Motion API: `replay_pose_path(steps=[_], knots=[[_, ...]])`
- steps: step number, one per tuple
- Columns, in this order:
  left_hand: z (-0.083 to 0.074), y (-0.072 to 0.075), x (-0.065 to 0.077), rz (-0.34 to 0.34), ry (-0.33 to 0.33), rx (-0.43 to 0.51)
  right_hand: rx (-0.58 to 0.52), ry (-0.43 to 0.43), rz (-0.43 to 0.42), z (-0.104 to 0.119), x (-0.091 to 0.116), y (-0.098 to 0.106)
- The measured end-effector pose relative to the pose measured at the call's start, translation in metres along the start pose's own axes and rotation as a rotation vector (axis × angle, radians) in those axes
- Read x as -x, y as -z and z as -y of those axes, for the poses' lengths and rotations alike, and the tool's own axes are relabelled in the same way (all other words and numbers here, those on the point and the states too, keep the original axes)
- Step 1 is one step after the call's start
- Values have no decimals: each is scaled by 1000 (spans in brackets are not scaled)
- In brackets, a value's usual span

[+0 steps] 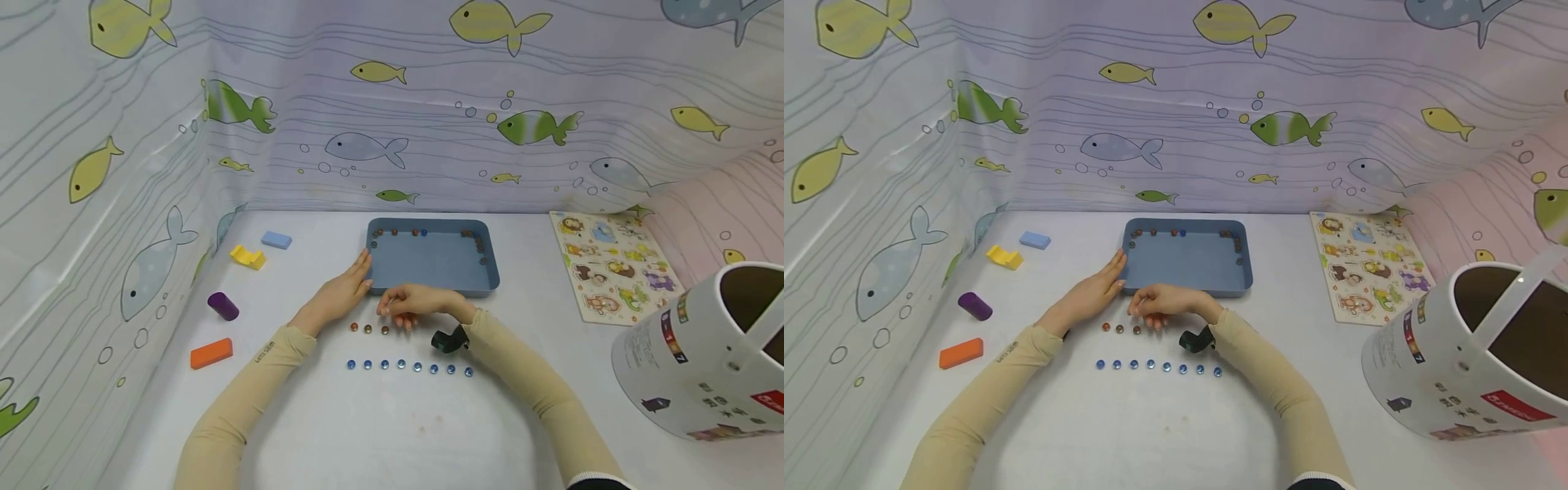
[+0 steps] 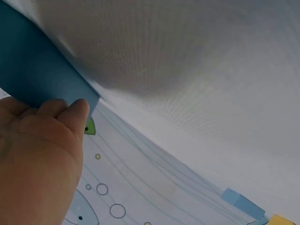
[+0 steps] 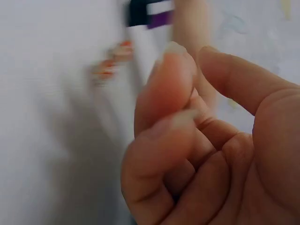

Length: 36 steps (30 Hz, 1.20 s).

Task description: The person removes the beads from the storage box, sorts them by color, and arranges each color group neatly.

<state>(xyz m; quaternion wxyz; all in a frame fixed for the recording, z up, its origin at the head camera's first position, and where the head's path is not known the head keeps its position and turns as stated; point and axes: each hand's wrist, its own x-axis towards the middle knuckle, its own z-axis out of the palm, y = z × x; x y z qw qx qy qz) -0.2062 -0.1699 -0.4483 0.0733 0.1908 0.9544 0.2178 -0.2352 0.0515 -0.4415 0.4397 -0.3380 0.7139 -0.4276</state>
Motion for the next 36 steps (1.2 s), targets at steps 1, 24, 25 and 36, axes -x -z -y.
replay_pose_path(steps=[1, 24, 25, 36], knots=[[0, 0, 0, 0, 1, 1, -13, 13, -5, 4, 2, 4], [2, -2, 1, 9, 4, 18, -576, -95, -634, 14, -48, 73], [2, -2, 1, 9, 6, 20, -619, -116, -644, 11, -53, 74], [4, -2, 0, 11, 9, 15, -659, -271, -713, 1, -83, 73]])
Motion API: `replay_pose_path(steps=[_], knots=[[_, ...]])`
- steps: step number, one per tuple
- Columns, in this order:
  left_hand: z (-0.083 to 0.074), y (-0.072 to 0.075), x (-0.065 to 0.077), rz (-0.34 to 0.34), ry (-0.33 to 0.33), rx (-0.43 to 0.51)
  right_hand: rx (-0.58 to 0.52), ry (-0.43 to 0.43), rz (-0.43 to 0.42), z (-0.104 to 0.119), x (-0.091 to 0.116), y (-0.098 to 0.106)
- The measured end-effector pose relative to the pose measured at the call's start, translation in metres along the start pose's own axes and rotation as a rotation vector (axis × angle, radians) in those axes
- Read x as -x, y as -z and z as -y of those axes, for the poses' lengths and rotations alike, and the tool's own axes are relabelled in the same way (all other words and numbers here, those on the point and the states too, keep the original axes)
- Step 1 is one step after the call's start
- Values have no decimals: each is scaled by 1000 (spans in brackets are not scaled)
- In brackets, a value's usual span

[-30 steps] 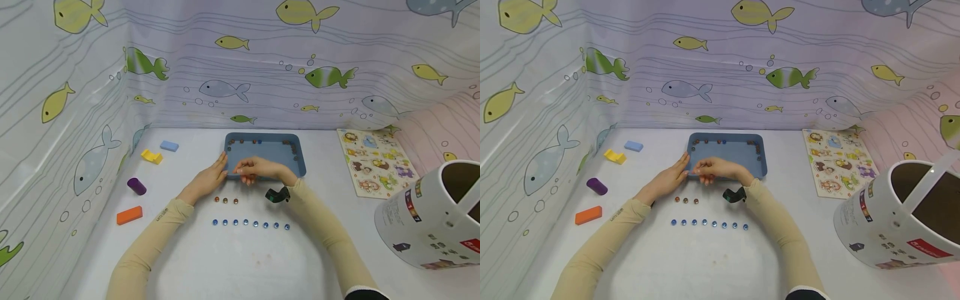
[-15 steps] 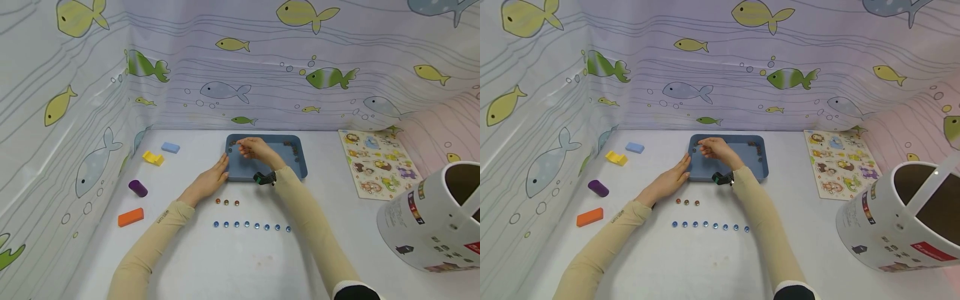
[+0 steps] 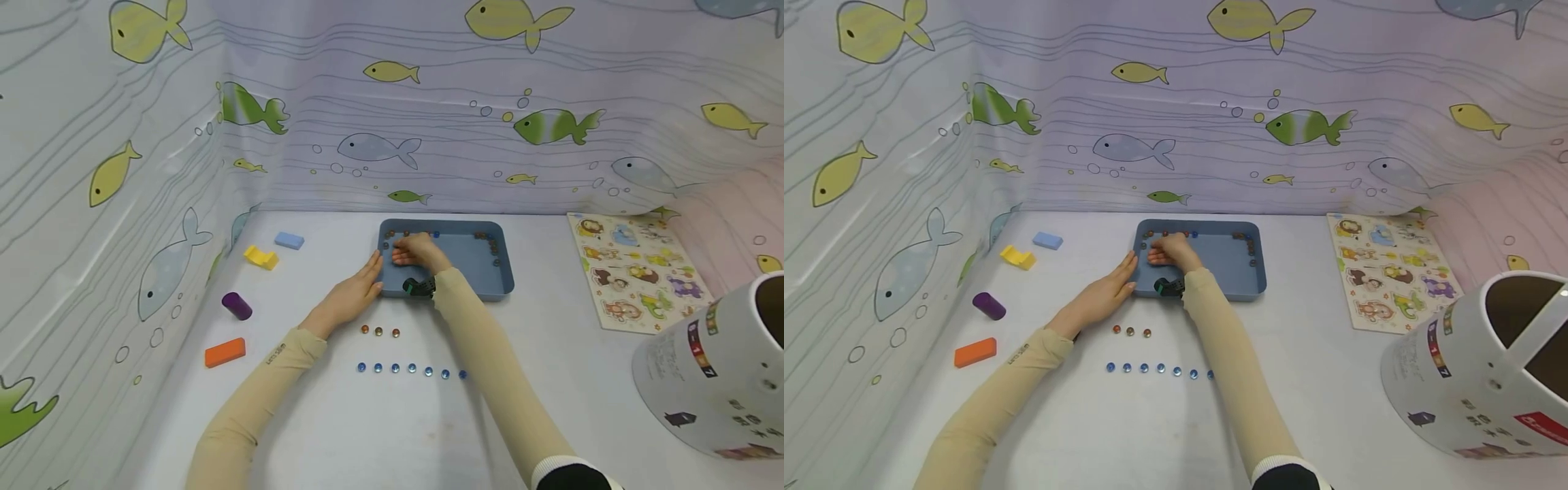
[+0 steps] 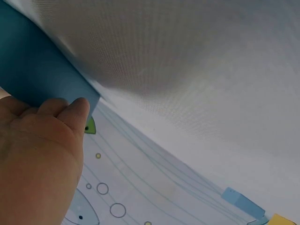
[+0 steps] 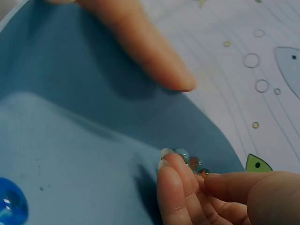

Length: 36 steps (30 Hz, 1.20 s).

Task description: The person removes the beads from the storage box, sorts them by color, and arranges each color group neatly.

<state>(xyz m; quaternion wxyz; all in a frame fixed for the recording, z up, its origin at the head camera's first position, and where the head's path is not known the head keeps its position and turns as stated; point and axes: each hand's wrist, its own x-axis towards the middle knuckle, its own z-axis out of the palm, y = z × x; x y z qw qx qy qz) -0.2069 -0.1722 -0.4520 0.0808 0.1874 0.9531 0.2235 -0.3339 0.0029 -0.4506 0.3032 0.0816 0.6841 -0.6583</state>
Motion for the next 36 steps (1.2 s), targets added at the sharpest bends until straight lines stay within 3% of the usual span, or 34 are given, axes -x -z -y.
replay_pose_path(steps=[12, 19, 21, 24, 31, 36], knots=[[-4, 2, 0, 2, 2, -4, 149, 109, -14, -2, 1, -18], [-5, 1, 1, 1, -5, -11, 471, 195, -61, -1, 9, -22], [-5, 1, 0, -1, -9, -11, 509, 214, -64, -2, 10, -22], [-5, 0, 1, -5, -13, -5, 446, 209, -33, -4, 9, -19], [-7, 0, 1, -10, -9, 0, 191, 167, 132, -8, 8, -3], [-5, 1, 0, -11, -2, -13, 175, 202, 199, -5, 15, 8]])
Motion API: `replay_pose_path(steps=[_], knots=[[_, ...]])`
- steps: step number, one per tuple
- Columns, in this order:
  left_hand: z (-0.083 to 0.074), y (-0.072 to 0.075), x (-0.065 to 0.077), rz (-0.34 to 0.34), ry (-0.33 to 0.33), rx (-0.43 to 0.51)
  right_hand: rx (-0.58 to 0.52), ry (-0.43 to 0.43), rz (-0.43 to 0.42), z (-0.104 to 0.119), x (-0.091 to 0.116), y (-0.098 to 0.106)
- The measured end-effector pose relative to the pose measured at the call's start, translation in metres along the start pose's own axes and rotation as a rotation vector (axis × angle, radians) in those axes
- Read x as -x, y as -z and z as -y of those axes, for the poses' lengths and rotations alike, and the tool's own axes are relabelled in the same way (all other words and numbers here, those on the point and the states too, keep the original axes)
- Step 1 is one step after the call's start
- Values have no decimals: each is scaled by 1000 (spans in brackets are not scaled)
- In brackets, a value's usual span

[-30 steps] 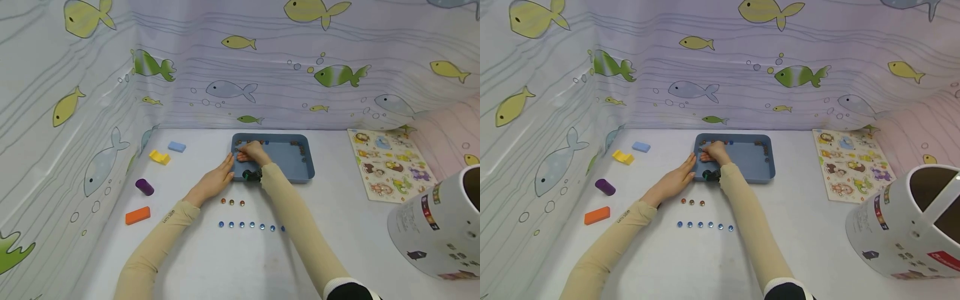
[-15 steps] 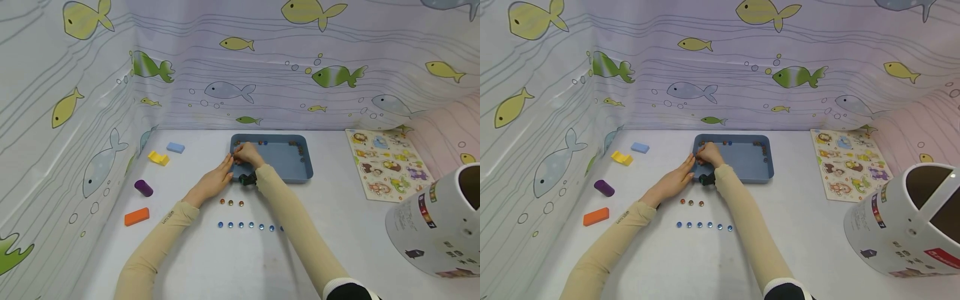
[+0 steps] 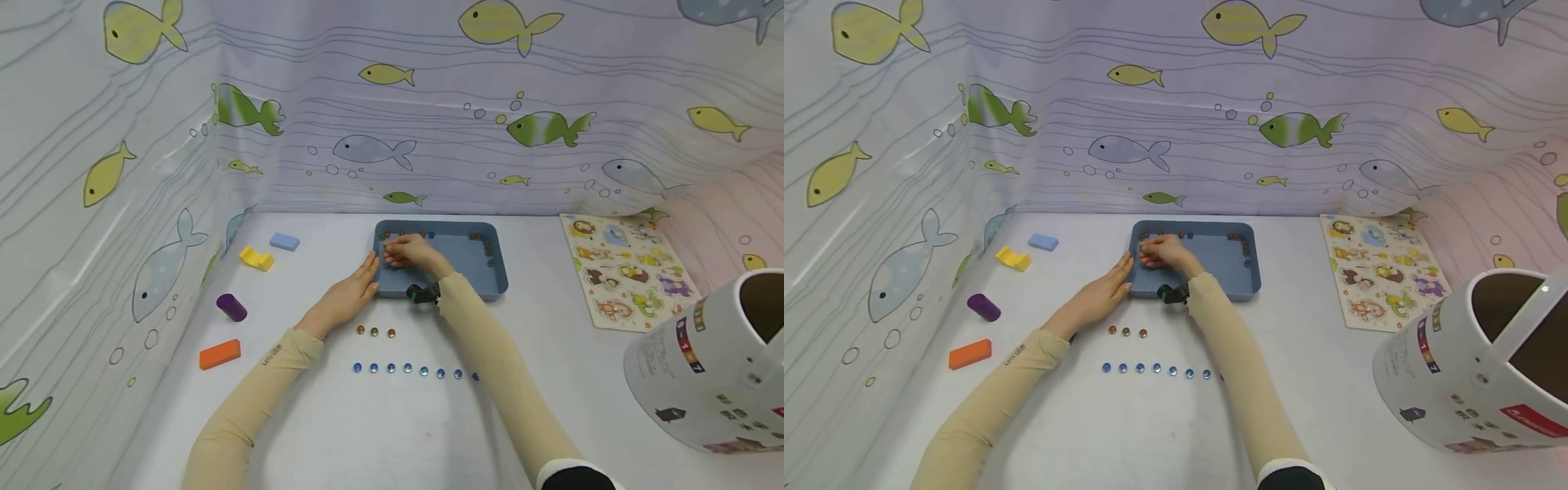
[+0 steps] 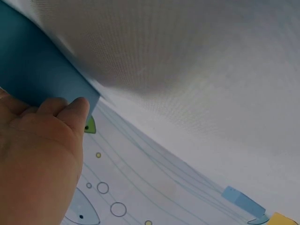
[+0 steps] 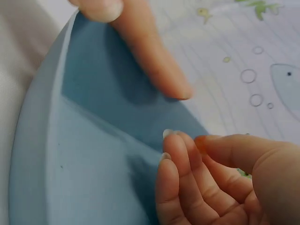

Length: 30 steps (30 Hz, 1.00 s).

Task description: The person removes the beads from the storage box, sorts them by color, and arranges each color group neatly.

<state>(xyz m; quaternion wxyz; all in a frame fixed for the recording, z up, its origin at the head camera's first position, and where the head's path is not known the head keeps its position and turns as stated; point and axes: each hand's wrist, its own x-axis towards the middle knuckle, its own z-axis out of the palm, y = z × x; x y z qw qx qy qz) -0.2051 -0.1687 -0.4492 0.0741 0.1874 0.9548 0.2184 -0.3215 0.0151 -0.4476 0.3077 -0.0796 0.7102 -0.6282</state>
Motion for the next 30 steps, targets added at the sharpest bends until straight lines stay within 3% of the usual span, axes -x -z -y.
replay_pose_path(steps=[9, 21, 30], knots=[[2, 0, 1, 3, 7, -2, 61, 76, 91, 7, 30, 13], [3, -2, -1, 12, 14, 3, 199, 174, 310, 7, 86, 17], [3, -2, -2, 3, 13, -4, 318, 116, 485, -10, 108, 16]])
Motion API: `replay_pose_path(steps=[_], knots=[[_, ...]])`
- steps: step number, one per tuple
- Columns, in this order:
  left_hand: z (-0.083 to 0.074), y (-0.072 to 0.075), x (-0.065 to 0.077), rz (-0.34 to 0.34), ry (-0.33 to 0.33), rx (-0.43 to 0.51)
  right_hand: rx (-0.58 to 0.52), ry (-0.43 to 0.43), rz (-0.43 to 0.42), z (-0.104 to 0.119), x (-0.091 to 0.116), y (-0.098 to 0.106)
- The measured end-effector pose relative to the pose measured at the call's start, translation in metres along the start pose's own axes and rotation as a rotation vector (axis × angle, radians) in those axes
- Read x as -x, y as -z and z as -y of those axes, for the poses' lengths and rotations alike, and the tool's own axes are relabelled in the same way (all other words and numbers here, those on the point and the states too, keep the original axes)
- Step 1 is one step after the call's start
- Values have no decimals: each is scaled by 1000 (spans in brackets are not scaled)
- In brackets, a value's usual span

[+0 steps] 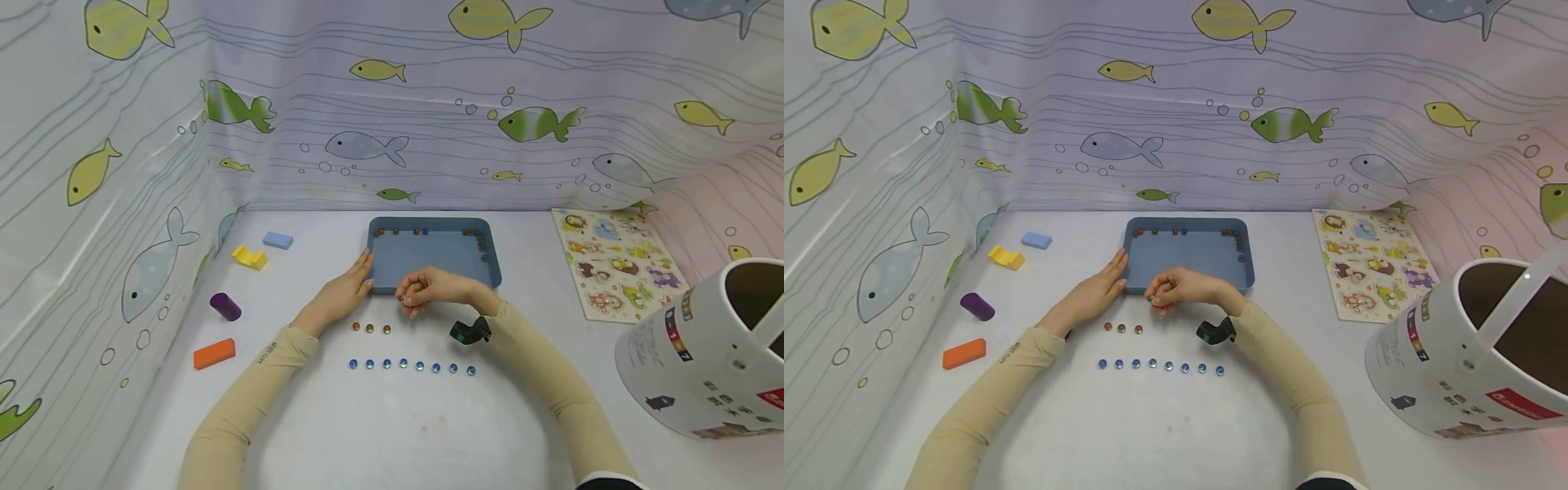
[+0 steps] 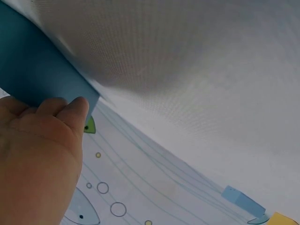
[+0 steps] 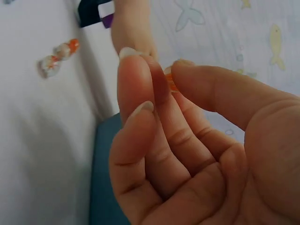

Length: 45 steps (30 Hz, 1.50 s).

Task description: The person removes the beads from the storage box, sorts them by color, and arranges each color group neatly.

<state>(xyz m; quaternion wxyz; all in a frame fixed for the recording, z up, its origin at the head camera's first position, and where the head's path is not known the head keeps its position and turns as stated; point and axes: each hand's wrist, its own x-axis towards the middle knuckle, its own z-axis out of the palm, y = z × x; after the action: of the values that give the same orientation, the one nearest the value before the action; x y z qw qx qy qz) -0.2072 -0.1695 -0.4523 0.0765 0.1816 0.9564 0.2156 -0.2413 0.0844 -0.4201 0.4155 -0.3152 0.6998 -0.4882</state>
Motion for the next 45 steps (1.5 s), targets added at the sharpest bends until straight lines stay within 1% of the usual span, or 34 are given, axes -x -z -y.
replay_pose_path(steps=[6, 12, 17, 23, 27, 32, 37, 41, 45], knots=[[2, 0, 0, 1, -5, -7, 23, -23, 76, -12, 0, -9], [1, 0, 0, -2, -11, -4, 94, -77, 99, -21, -6, -17], [-1, 0, 0, 1, -9, -3, 151, -113, 85, -25, -8, -24], [-1, 1, 0, -9, -11, -12, 235, -123, 45, -29, -11, -29], [-2, 1, -1, -5, -4, -10, 262, -135, 26, -29, -13, -31], [-2, 1, 1, 0, 5, 2, 234, -147, 22, -30, -12, -30], [-2, 0, 2, 3, -1, 2, 169, -132, 51, -25, -7, -23], [-2, 1, 2, 7, -4, 4, 111, -95, 61, -14, -3, -11], [-2, 1, 1, 4, -5, 10, 86, -55, 28, 2, 2, 2]])
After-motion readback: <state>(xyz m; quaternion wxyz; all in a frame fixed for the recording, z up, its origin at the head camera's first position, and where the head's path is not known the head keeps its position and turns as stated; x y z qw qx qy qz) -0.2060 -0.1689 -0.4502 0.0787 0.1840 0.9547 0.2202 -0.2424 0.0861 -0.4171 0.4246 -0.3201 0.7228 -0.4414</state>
